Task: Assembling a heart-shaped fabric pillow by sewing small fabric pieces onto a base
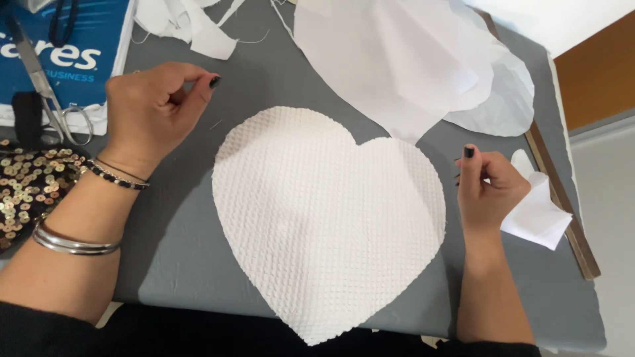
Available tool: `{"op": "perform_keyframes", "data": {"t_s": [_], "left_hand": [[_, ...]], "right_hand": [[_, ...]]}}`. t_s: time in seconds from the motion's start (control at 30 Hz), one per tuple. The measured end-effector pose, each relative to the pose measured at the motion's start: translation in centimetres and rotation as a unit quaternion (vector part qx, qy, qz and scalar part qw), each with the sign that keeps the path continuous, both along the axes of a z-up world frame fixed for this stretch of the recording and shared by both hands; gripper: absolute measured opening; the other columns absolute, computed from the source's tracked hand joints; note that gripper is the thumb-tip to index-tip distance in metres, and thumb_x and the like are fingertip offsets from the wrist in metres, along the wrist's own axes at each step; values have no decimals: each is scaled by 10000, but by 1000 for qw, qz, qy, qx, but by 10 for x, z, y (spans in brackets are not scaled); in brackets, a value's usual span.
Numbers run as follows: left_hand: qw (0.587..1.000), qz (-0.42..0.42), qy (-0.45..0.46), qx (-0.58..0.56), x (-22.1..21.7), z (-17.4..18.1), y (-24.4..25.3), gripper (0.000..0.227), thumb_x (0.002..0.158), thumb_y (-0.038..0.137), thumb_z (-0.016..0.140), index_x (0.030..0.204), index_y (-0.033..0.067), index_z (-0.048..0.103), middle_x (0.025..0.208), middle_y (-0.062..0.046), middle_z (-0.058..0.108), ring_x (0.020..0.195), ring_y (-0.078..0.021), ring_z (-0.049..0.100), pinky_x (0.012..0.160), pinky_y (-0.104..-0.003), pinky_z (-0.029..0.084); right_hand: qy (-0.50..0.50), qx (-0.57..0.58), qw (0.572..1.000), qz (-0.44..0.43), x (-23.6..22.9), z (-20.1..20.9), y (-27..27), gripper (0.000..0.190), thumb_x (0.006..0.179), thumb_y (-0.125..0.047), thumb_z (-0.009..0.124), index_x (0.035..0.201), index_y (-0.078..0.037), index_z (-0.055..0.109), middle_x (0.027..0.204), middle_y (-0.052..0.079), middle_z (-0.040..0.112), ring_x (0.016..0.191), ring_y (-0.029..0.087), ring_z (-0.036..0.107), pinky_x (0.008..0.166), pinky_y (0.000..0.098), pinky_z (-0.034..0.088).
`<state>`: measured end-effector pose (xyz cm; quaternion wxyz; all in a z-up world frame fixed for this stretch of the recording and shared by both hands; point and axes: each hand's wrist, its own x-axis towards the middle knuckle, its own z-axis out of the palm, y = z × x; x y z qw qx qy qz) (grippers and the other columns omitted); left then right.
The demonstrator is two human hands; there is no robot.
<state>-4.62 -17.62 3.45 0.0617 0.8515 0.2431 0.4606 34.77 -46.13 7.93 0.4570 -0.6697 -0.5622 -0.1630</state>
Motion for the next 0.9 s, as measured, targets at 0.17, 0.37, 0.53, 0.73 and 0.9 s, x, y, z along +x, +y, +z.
{"op": "perform_keyframes", "data": {"t_s": [0.17, 0.37, 0.53, 0.73, 0.9], "left_hand": [[1000, 1, 8, -15, 0, -4, 1, 88, 1160, 126, 803, 1097, 68, 819, 711, 3, 615, 613, -147, 542, 580, -286, 402], [1000, -4, 5, -22, 0, -6, 2, 84, 1155, 103, 812, 1085, 57, 809, 703, -6, 613, 609, -148, 542, 580, -288, 401], [999, -21, -8, -28, 0, -2, -1, 84, 1161, 71, 802, 1085, 33, 800, 698, -14, 597, 600, -141, 515, 585, -282, 399], [1000, -6, 3, -12, 3, -3, 0, 99, 1155, 134, 788, 1090, 65, 816, 707, 3, 629, 619, -137, 567, 579, -280, 420], [1000, -20, -10, -13, 2, -1, -2, 95, 1162, 92, 806, 1095, 25, 811, 713, -23, 610, 614, -147, 536, 575, -288, 400]], "right_hand": [[-5, 6, 1000, 2, 4, -3, 0, 514, 1151, -82, 623, 660, 3, 501, 662, 124, 618, 520, 182, 544, 537, 250, 362], [17, 1, 1000, 2, 4, -3, -2, 444, 1146, -94, 628, 718, 14, 577, 712, 118, 646, 543, 182, 558, 513, 244, 406], [-8, 4, 1000, 6, 3, -2, -1, 470, 1149, -78, 619, 692, 4, 539, 726, 129, 670, 536, 192, 573, 520, 247, 378], [8, 5, 1000, -1, -1, 0, -1, 416, 1136, -63, 640, 732, 6, 570, 744, 118, 675, 557, 179, 576, 527, 242, 406], [-6, -4, 1000, -13, -3, 2, -1, 460, 1140, -123, 647, 706, -5, 548, 718, 111, 670, 553, 168, 589, 526, 233, 385]]}}
